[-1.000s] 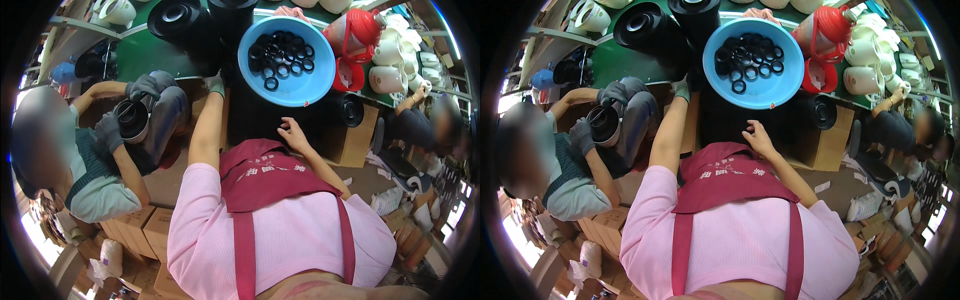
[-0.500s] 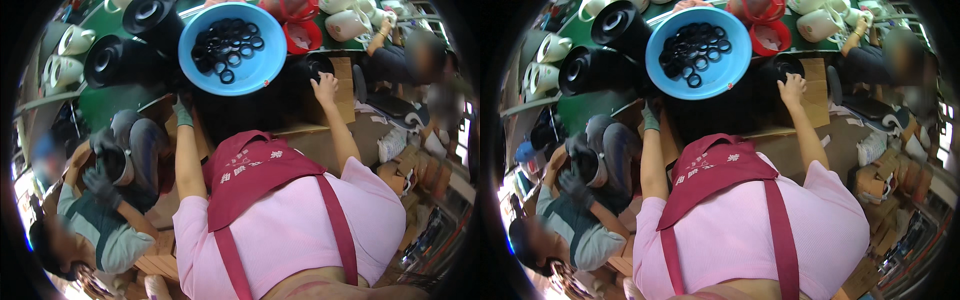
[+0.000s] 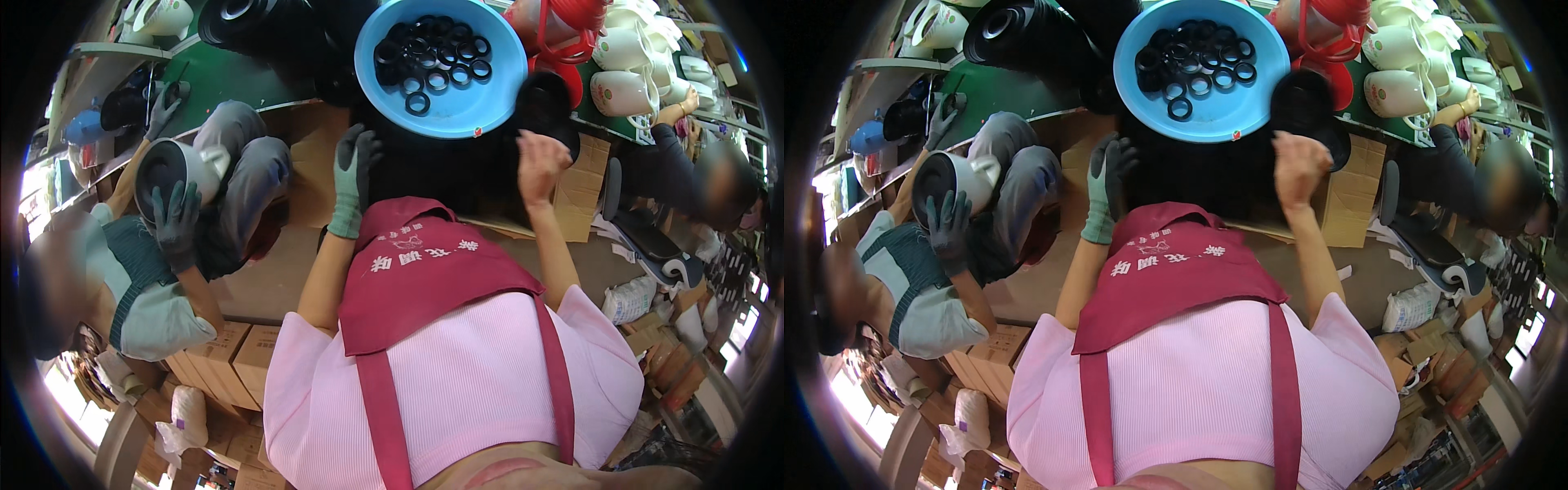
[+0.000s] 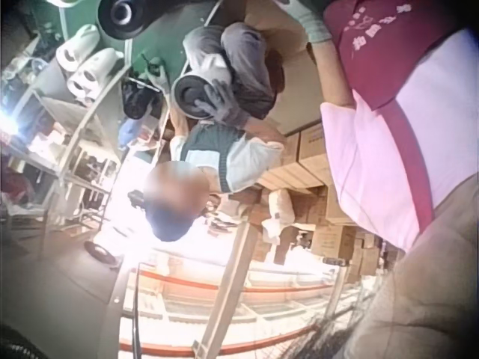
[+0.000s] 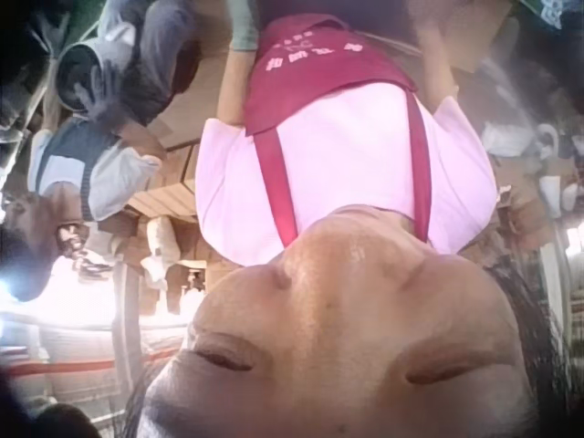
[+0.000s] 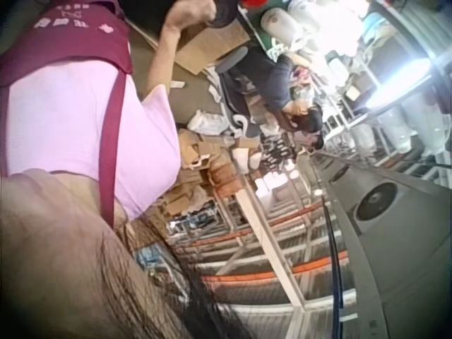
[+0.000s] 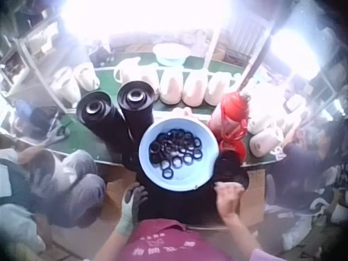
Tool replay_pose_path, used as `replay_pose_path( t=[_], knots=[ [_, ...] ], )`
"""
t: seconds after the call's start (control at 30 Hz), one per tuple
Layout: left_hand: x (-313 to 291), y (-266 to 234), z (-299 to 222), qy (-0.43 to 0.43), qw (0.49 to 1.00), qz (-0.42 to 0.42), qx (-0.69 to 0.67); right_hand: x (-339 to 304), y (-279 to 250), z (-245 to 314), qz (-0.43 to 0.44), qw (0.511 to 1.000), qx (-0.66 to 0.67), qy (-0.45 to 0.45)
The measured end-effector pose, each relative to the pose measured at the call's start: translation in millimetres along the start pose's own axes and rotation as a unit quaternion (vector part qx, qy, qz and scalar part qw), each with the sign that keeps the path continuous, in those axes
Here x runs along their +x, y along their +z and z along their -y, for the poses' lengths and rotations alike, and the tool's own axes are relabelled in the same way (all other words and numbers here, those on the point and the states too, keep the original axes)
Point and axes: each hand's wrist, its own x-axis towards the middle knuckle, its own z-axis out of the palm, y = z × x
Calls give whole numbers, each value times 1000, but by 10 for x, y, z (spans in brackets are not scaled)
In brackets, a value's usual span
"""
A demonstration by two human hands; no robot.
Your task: The person assembles white electric kettles by inserting black heating elements into the kettle bases and placing lids on top. They then move to a second station to assemble black pots by inserting black rings into the pot bases and placing lids on top. The person handles items one at a time and places finished units into cardboard boxes.
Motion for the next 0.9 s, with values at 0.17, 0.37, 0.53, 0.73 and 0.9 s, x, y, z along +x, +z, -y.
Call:
replay_pose_path(
  t=[0.17, 0.37, 0.53, 0.73, 0.9],
  knots=[
    [-167, 194, -267, 32, 999, -1, -39, 390, 122, 985, 212, 875, 326, -288],
    [-168, -692, -83, -42, 992, -86, -82, 618, 1767, 932, 232, 933, 271, -35],
    [-439, -826, 47, -48, 985, -118, -114, 395, 2666, 714, 415, 891, 179, 36],
    [-485, -636, 44, -35, 989, -123, -72, 232, 2864, 437, 391, 844, 282, 237],
    [-473, -548, 3, 27, 986, -147, -73, 605, 2115, 631, 291, 823, 440, 211]
  ],
)
